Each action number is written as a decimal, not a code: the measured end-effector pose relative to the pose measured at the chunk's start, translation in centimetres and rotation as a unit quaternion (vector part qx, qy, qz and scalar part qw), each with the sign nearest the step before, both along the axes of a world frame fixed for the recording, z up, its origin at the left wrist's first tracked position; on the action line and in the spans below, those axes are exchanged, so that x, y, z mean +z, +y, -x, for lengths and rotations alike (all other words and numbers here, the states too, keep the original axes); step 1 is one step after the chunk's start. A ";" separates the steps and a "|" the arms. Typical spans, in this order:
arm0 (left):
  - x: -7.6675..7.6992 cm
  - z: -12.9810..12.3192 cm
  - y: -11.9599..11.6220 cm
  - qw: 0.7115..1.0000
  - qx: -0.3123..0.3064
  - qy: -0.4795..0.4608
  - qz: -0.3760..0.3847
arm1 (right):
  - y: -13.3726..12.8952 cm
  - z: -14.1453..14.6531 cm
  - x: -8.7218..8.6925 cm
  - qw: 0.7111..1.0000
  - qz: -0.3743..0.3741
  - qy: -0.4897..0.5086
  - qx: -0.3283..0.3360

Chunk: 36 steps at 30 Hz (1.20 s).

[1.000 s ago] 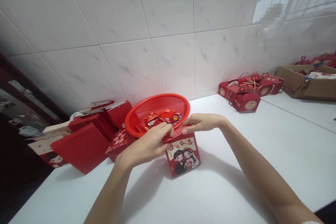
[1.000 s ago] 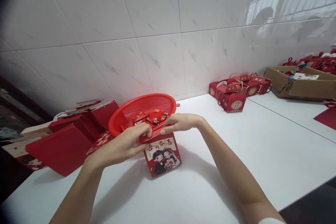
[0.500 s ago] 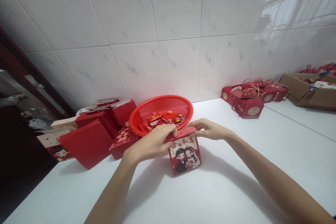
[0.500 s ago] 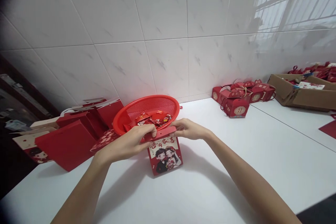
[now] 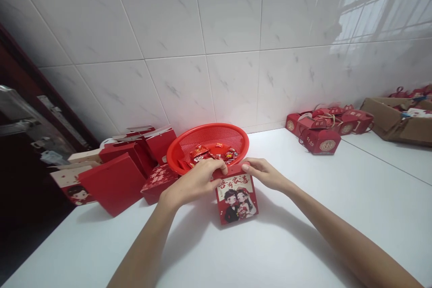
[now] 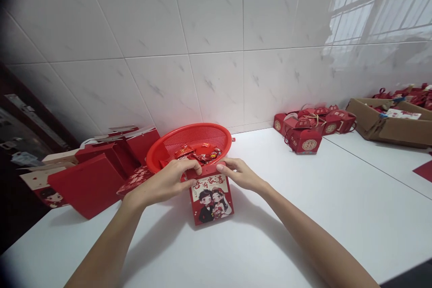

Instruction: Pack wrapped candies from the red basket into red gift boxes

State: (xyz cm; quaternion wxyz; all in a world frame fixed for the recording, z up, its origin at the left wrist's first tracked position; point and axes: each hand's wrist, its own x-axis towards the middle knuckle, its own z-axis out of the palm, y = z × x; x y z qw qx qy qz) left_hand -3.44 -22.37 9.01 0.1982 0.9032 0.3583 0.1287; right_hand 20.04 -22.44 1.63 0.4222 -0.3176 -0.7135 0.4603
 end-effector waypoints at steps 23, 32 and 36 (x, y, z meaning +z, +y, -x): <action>0.3 1.1 1.0 0.999 -0.017 0.049 0.001 | -2.1 -0.2 0.1 0.984 -0.087 -0.106 -0.118; 0.2 0.7 0.5 0.999 -0.033 0.037 -0.003 | -1.7 -1.8 0.9 0.998 0.051 -0.026 -0.039; 0.7 1.7 0.5 1.000 0.025 0.013 0.000 | -1.8 -6.9 3.0 0.991 -0.005 -0.033 -0.126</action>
